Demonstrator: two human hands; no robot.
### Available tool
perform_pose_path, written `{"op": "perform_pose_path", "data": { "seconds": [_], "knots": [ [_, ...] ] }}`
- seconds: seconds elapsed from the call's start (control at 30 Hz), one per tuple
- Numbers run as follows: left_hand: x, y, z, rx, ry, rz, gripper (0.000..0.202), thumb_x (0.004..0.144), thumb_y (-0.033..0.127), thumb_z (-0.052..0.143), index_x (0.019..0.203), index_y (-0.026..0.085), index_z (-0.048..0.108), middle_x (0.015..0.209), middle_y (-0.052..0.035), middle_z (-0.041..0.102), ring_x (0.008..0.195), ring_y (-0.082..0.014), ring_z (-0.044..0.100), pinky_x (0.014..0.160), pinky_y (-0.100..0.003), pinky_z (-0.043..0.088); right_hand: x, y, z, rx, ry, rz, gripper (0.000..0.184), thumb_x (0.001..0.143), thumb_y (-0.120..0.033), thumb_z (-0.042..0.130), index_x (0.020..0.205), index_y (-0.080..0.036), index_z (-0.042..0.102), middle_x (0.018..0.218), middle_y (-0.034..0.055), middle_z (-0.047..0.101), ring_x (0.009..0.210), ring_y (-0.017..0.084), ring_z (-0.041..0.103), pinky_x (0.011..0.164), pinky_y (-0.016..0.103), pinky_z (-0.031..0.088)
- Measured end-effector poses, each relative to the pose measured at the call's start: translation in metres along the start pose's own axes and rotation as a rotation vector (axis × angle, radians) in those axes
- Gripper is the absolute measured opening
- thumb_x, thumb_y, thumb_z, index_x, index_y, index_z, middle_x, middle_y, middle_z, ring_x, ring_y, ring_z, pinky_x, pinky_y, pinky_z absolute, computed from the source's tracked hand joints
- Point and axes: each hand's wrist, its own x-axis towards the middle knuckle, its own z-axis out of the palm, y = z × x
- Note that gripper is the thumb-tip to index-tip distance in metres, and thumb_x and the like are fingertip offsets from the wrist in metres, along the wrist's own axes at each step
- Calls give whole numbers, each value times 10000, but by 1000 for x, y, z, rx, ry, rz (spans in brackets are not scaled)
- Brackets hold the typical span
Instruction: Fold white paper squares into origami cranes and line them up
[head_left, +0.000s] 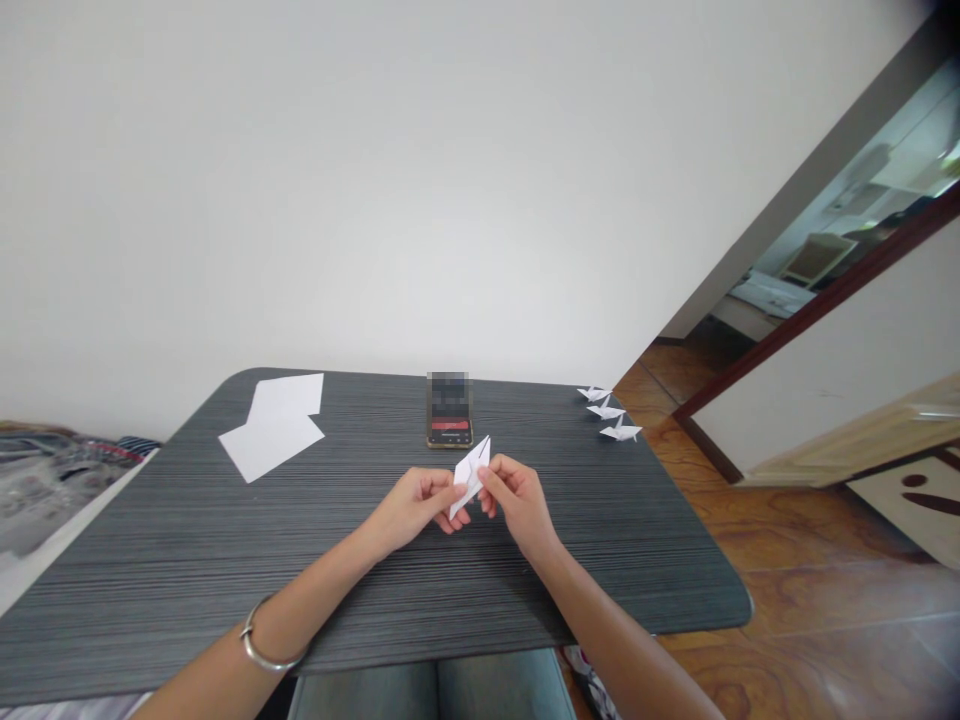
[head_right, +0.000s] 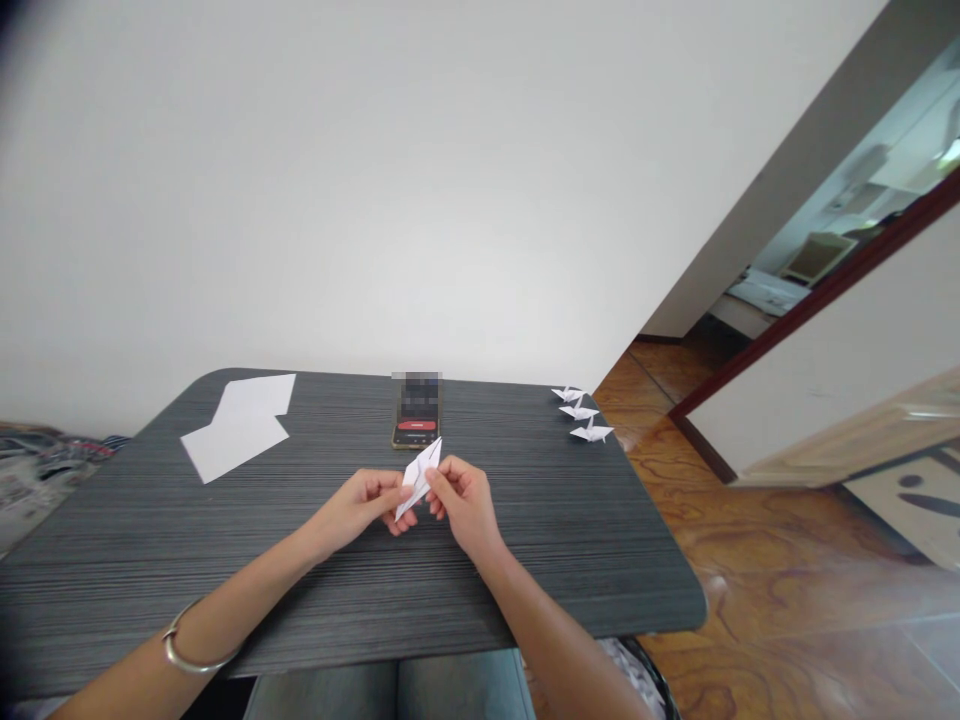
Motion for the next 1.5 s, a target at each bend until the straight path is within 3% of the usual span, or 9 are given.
{"op": "perform_pose_path", "data": {
  "seconds": [0.33, 1.07, 1.3, 1.5],
  "knots": [
    [-2, 3, 0, 24, 34, 65, 364, 708, 440, 586, 616, 88, 588, 554, -30, 627, 459, -84, 528, 476, -186, 424, 0, 4, -2, 37, -87, 28, 279, 707, -376, 620, 577, -166, 491, 460, -49, 518, 363, 56, 433, 348, 164, 346],
    [-4, 4, 7, 96, 39, 74, 319, 734, 398, 576, 664, 89, 604, 562, -29, 631, 472, -89, 549, 495, -193, 455, -3, 2, 4, -68, -7, -38, 323, 743, -391, 564, 542, -176, 430, 441, -58, 465, 349, 48, 367, 355, 173, 276],
    [-5, 5, 7, 154, -8, 99, 333, 774, 403, 527, 735, 88, 624, 572, -38, 631, 485, -97, 564, 497, -195, 467, -2, 5, 5, -84, -92, -2, 216, 731, -357, 568, 700, -143, 563, 467, -53, 470, 370, 62, 396, 350, 175, 286],
    [-2, -4, 4, 137, -13, 103, 324, 769, 402, 536, 723, 91, 615, 577, -40, 639, 488, -98, 572, 504, -198, 472, -4, 4, 8, -73, -55, -20, 205, 736, -329, 556, 667, -136, 547, 472, -54, 457, 375, 52, 367, 368, 179, 300]
  ]
}}
